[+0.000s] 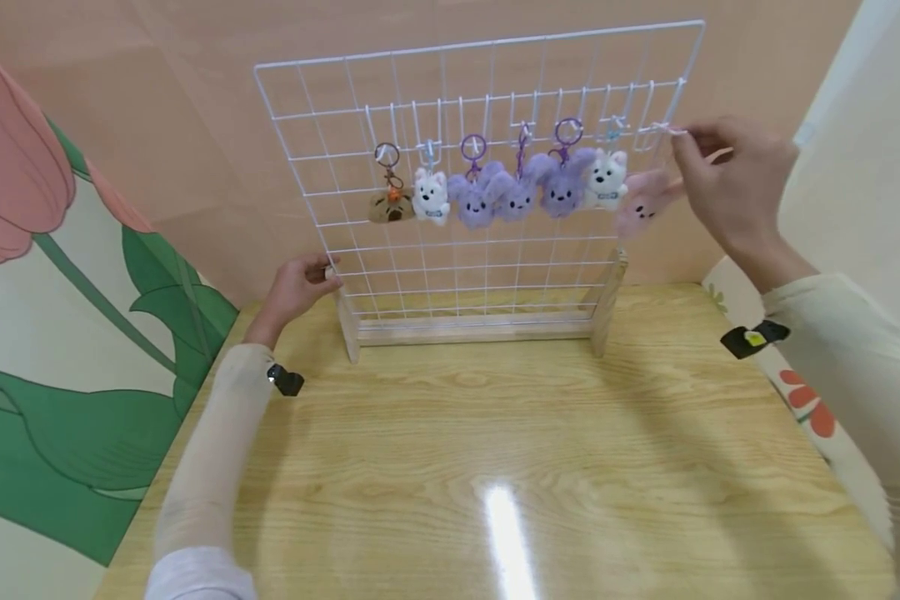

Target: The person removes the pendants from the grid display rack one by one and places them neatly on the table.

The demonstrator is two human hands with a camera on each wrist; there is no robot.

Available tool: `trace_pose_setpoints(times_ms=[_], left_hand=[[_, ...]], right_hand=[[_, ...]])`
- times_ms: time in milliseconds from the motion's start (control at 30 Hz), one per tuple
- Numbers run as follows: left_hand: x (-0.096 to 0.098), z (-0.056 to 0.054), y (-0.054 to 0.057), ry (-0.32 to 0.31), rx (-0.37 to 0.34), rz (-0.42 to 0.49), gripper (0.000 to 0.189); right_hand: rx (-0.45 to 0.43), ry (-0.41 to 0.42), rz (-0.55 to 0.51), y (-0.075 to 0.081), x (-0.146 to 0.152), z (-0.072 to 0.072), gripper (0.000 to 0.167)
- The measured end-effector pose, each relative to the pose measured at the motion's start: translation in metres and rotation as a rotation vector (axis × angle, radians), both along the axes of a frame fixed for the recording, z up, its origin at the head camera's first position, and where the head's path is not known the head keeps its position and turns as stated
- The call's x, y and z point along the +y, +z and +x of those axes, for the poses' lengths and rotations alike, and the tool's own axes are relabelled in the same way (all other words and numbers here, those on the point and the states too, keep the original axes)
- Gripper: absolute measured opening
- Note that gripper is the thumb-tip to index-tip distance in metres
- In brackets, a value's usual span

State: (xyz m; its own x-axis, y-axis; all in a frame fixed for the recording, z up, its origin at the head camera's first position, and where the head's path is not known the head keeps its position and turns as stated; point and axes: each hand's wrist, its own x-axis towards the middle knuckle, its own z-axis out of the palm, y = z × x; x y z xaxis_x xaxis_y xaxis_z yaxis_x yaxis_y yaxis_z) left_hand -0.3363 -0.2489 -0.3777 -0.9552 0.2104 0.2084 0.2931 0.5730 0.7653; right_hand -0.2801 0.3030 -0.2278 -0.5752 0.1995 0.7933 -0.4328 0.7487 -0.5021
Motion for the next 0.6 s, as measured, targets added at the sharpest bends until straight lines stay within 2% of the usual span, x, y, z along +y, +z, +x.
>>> trace_pose_setpoints(times_ms=[600], left_hand=[[0.001,0.000,0.000,-0.002,-0.016,0.013,0.046]], right_hand=[[0.048,0.013,-0.015,0.004,0.000,0.035,0.025]])
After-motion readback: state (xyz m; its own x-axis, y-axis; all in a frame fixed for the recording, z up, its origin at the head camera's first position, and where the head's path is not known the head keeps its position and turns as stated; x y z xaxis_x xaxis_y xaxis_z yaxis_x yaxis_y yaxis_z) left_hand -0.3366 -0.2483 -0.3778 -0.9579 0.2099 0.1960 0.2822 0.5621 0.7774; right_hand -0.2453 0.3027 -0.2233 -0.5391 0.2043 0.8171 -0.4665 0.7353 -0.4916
